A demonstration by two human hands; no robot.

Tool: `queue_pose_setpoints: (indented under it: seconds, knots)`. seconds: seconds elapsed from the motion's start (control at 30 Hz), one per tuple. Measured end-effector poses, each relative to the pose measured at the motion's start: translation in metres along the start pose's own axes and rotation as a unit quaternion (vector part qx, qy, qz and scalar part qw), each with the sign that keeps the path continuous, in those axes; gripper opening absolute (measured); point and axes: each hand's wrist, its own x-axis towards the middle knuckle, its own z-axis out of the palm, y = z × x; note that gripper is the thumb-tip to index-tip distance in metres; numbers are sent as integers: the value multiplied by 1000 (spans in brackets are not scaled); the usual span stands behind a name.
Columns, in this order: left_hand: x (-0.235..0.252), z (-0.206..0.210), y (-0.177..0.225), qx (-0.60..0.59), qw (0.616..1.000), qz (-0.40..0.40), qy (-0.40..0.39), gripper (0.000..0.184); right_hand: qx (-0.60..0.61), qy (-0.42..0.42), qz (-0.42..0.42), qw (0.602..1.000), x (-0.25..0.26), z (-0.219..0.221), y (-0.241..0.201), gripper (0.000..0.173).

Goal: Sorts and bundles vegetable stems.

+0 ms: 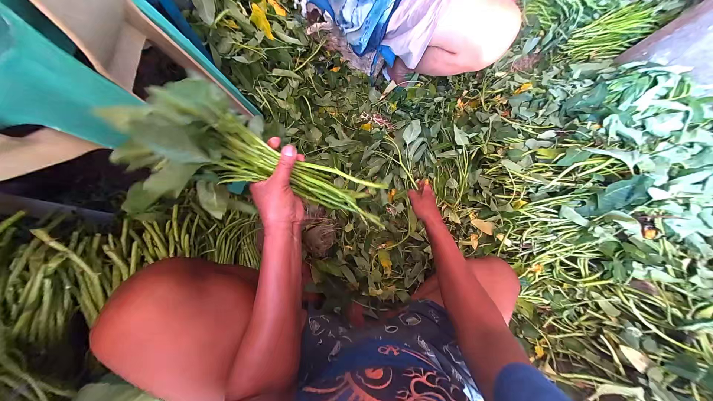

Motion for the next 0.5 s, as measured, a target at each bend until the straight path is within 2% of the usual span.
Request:
queue_pose_setpoints:
  seconds: [0.07, 0.17, 0.33, 0.5]
  knots:
    - [-7, 1, -11, 35, 996, -74, -24, 28, -108, 4, -1, 994, 31, 5, 12, 57]
    - [-10, 5, -34, 73, 985, -153, -19, 21, -173, -10, -34, 984, 48, 9, 17, 37]
    - [-13, 12, -62, 129, 969, -211, -21, 26, -3, 65, -95, 993, -19, 1, -10, 35]
    - [-19, 20, -75, 163, 958, -230, -57, 28, 95, 47, -138, 985, -90, 13, -25, 39]
